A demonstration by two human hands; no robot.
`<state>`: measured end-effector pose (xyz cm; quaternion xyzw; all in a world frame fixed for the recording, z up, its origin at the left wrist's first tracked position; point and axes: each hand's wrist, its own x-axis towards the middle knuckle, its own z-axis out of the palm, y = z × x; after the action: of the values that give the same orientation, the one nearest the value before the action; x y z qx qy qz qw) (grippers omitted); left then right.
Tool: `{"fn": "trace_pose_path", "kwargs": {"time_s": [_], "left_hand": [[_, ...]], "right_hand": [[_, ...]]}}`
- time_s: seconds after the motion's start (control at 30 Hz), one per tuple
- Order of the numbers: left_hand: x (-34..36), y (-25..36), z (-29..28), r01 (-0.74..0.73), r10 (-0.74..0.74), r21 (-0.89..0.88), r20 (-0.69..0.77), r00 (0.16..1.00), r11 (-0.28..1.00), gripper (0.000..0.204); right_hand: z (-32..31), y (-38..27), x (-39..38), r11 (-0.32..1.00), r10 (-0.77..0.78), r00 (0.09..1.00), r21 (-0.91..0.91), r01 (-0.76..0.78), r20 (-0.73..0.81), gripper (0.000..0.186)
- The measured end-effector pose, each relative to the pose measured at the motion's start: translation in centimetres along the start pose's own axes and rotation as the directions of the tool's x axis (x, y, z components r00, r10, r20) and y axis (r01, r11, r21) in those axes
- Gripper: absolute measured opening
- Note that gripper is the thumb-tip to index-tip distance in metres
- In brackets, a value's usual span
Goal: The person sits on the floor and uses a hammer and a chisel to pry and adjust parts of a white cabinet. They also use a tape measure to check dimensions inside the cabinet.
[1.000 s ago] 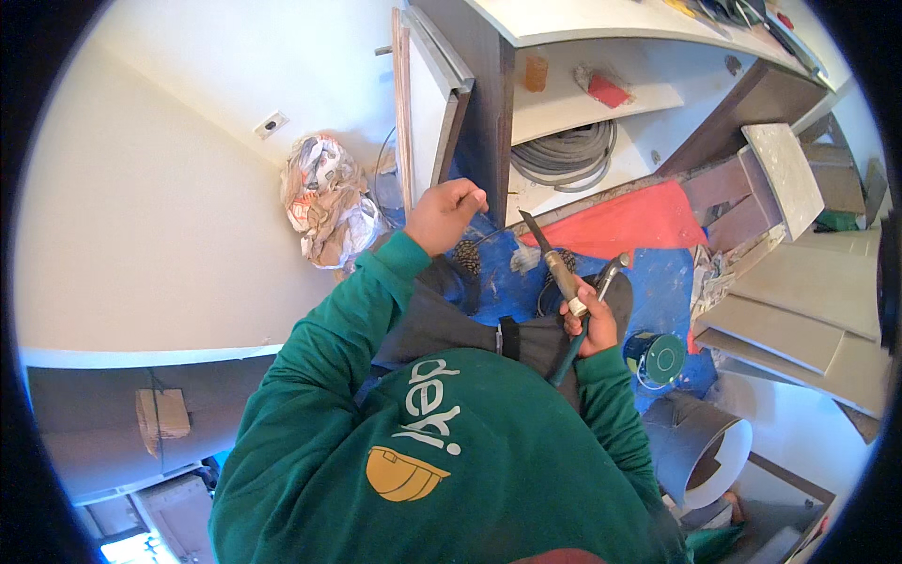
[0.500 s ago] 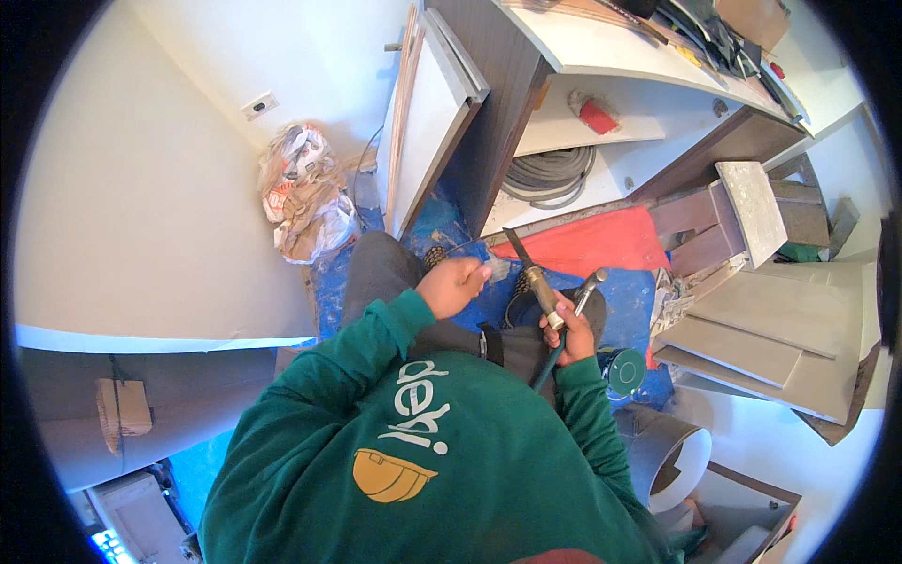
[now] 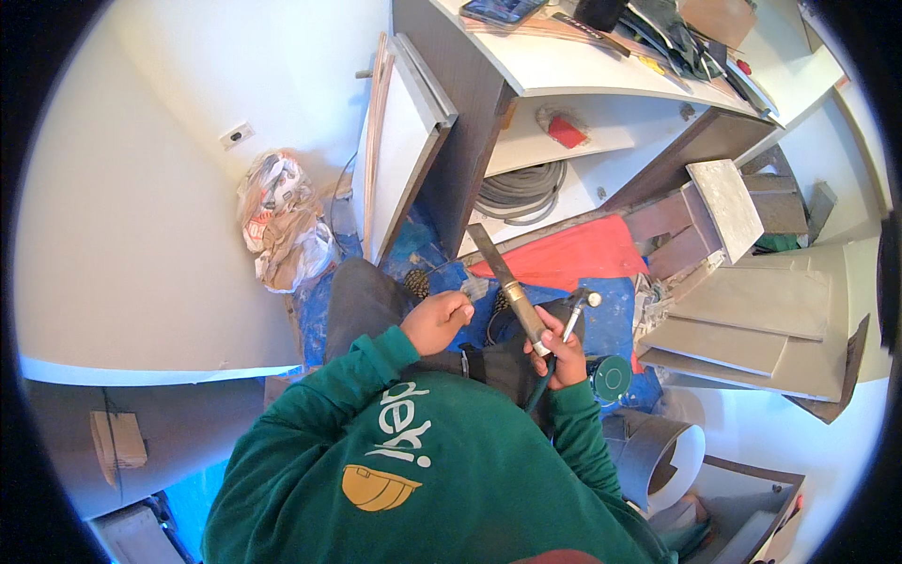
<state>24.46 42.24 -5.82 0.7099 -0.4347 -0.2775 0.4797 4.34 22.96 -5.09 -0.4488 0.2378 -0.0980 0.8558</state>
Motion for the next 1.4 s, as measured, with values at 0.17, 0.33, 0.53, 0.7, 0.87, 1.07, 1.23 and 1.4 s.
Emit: {"fn": "trace_pose_path", "kwargs": {"time_s": [0.17, 0.33, 0.53, 0.7, 0.87, 1.07, 1.23, 1.4], "left_hand": [[-0.2, 1.5, -0.2, -0.129, 0.125, 0.205, 0.035, 0.992, 0.97, 0.015], [-0.1, 4.9, -0.4, -0.4, 0.474, 0.438, -0.07, 0.878, 0.805, 0.028], [1.4, 6.6, -0.7, -0.48, 0.536, 0.551, 0.069, 0.842, 0.683, 0.049], [3.4, 5.9, -1.5, -0.535, 0.427, 0.502, 0.323, 0.845, 0.679, 0.044], [4.1, 7.6, -1.9, -0.471, 0.267, 0.626, 0.397, 0.878, 0.621, 0.023], [5.5, 8.0, -1.0, -0.488, 0.471, 0.666, 0.225, 0.853, 0.565, 0.027], [7.6, 9.8, -0.7, -0.513, 0.519, 0.718, 0.245, 0.819, 0.471, 0.027], [9.7, 11.8, -1.0, -0.567, 0.54, 0.734, 0.324, 0.776, 0.373, 0.024]], "right_hand": [[0.8, -0.7, -0.2, 0.997, 0.025, 1.0, -0.07, -0.024, 0.005, 0.062], [1.3, -0.7, -0.4, 0.996, 0.057, 0.998, -0.071, -0.054, 0.038, 0.058], [3.1, -2.1, -1.2, 0.971, 0.088, 0.994, -0.229, -0.07, 0.069, 0.054], [4.3, -3.8, -2.5, 0.904, 0.081, 0.995, -0.425, -0.05, 0.053, 0.046], [4.2, -4.1, -2.8, 0.899, -0.089, 0.996, -0.431, 0.077, -0.008, 0.042], [4.3, -4.0, -3.5, 0.928, -0.231, 0.963, -0.328, 0.176, -0.136, 0.039], [4.7, -5.1, -3.9, 0.878, -0.392, 0.907, -0.357, 0.319, -0.155, 0.036], [3.4, -5.3, -4.1, 0.868, -0.437, 0.886, -0.331, 0.371, -0.153, 0.048]]}}
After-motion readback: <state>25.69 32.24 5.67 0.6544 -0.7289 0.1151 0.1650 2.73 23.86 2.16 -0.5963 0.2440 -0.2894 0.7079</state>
